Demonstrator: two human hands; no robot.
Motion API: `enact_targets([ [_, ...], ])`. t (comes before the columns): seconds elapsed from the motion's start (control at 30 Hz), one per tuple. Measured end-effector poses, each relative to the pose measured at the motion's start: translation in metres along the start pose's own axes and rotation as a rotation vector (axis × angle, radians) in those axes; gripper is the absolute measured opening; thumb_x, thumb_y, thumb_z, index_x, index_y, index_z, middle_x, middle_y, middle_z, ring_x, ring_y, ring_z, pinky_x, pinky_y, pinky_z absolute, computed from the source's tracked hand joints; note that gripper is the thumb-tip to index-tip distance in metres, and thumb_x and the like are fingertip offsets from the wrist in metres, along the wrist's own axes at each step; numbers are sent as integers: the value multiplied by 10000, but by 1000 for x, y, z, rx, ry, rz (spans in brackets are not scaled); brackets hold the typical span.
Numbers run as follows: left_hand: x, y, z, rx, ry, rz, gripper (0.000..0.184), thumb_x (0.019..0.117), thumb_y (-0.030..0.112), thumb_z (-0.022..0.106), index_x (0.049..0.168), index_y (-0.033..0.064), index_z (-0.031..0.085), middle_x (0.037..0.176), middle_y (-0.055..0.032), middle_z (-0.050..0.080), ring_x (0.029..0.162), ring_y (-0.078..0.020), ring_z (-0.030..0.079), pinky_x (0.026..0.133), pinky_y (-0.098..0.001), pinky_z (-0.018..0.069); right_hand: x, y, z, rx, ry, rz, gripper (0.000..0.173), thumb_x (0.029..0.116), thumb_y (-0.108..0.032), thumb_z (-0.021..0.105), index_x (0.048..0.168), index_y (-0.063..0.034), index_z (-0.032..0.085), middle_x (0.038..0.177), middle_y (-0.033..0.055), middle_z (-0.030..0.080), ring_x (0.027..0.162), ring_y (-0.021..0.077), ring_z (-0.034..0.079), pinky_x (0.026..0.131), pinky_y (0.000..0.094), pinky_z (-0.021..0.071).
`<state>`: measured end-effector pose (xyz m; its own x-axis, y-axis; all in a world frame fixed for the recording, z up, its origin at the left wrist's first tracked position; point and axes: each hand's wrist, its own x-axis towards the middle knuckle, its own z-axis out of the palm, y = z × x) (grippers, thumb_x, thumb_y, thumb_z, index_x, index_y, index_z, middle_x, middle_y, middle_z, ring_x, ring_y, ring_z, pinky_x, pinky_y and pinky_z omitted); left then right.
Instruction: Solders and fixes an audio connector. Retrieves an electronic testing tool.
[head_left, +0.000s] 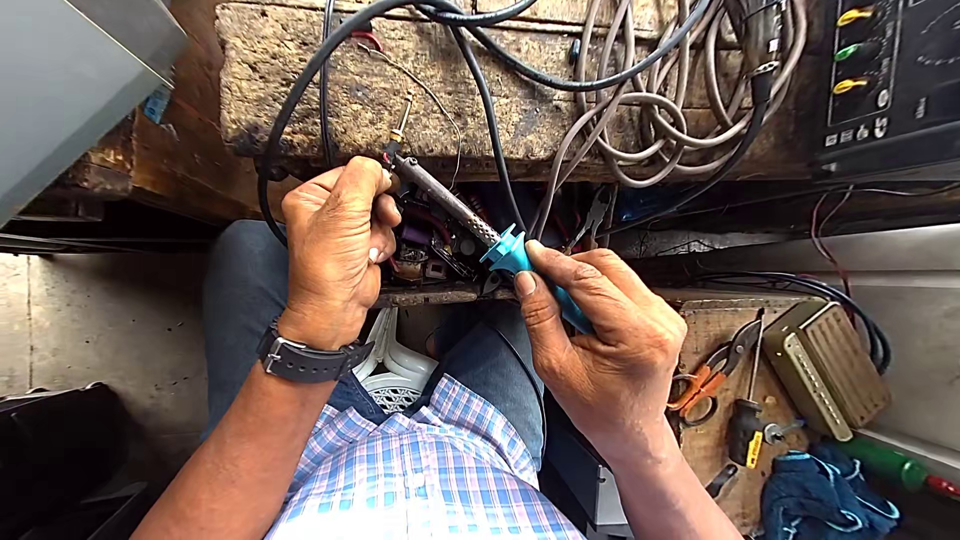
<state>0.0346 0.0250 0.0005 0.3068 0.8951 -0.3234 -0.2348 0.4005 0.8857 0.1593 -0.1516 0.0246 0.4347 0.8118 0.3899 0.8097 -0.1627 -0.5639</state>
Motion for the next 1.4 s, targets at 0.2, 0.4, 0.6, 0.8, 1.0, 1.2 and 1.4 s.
enact_targets([
  [0.2,0,0,0,2,9,1,283,1026,77,521,766,68,633,574,0,567,372,-35,376,342,-166,313,0,-1,0,-19,11,-19,254,954,-152,695,1177,-57,774,935,33,684,813,64,620,652,209,499],
  [0.4,0,-1,1,5,5,1,279,1031,86,519,782,62,640,564,4,553,370,-35,367,340,-169,310,-1,-7,-6,-72,-45,-53,264,947,-154,720,1197,-89,773,975,49,672,847,97,620,664,232,498],
  [0.6,1,-1,1,16,11,-6,266,1030,87,519,793,62,637,557,5,543,368,-35,366,339,-169,310,2,-17,-11,-175,-106,-126,284,960,-121,703,1235,-74,754,930,88,598,823,169,575,623,263,446],
  [0.8,1,-3,1,21,16,11,259,1032,88,522,806,53,643,559,-5,559,363,-34,369,335,-169,310,3,-21,-10,-253,-110,-203,274,973,-112,662,1225,-55,752,928,112,584,815,216,557,616,296,432],
  [1.0,2,-5,2,19,31,37,267,1026,81,529,782,58,635,563,-15,570,367,-38,371,338,-174,302,0,-16,-5,-238,-109,-201,281,974,-101,657,1236,-54,746,915,108,558,790,211,537,594,295,415],
  [1.2,1,-5,3,31,44,55,285,1030,80,522,768,60,632,568,-17,579,365,-41,370,339,-173,300,-2,-15,-2,-234,-111,-207,275,976,-96,650,1228,-49,748,909,111,561,791,221,540,593,302,417],
  [1.4,1,-5,5,43,68,55,276,1030,85,523,778,60,634,573,-17,586,369,-43,388,339,-172,309,1,-13,-5,-186,-136,-165,271,963,-103,675,1218,-77,760,897,86,539,779,194,531,577,280,410],
])
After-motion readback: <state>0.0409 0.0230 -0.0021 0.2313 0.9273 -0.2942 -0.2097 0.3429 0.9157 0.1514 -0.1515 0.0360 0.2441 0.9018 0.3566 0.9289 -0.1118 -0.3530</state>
